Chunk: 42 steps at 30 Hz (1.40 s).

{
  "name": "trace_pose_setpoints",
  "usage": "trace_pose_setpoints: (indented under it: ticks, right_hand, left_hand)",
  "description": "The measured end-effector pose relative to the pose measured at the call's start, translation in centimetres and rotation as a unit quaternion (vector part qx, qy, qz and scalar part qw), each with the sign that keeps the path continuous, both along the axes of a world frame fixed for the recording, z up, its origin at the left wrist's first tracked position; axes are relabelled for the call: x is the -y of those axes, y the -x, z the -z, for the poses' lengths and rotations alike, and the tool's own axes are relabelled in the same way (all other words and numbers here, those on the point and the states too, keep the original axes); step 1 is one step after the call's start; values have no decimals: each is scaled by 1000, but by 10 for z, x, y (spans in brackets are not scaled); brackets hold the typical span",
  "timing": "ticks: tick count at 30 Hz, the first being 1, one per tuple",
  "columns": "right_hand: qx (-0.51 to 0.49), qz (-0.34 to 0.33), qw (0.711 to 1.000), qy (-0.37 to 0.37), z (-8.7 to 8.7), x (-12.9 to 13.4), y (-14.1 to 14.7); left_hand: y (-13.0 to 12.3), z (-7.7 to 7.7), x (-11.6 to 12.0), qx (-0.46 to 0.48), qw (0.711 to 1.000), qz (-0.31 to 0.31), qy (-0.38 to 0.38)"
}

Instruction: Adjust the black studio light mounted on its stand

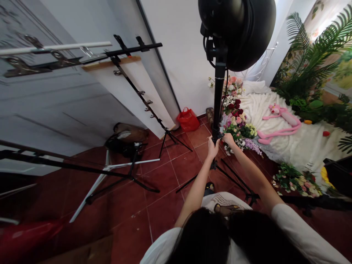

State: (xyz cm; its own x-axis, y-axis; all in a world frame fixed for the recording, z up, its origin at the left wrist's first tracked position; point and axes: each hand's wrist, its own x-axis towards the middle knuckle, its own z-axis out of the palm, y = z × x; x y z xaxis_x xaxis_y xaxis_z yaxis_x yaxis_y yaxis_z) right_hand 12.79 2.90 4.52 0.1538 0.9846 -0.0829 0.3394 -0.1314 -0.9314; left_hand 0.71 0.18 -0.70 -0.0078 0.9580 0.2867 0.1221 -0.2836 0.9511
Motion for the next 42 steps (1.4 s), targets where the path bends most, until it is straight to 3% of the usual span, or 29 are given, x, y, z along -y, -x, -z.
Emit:
trace_pose_setpoints:
  ticks: [3, 6, 10, 12, 14, 18, 22, 24, 27, 30, 33, 38, 42]
  right_hand:
    - [-98, -5, 994, 38, 2, 25, 3]
    - [-191, 6, 980, 58, 11, 59, -2]
    - [-247, 79, 962, 84, 34, 111, -20]
    - [-277, 138, 948, 79, 48, 137, -32]
    - [-307, 204, 927, 66, 59, 164, -45]
    - [-366, 343, 863, 58, 69, 219, -74]
    - [-485, 478, 732, 12, 64, 282, -102]
    - [-537, 500, 678, -46, 58, 315, -111]
    - [-573, 495, 640, -132, 46, 360, -115]
    - [-593, 479, 614, -204, 34, 391, -114]
    - [-605, 467, 591, -256, 23, 405, -115]
    - [-641, 445, 557, -284, 14, 405, -121]
    - [-705, 385, 496, -331, 16, 400, -123]
  left_hand:
    - [3, 10, 8, -19, 1000, -20, 2]
    - [6, 35, 28, -48, 996, -67, 31]
    - [-8, 78, 65, -56, 976, -100, 183]
    - [-25, 93, 82, -62, 967, -32, 245]
    - [-47, 99, 96, -65, 959, 78, 264]
    - [-106, 81, 116, -58, 927, 309, 202]
    - [-178, 38, 143, -26, 862, 493, 120]
    - [-212, 15, 165, -10, 818, 569, 87]
    - [-253, -8, 203, 0, 760, 648, 52]
    - [-276, -14, 234, 2, 725, 687, 53]
    - [-282, -8, 251, -18, 706, 705, 61]
    - [-281, -4, 261, -60, 724, 683, 72]
    - [-282, -10, 264, -86, 732, 674, 54]
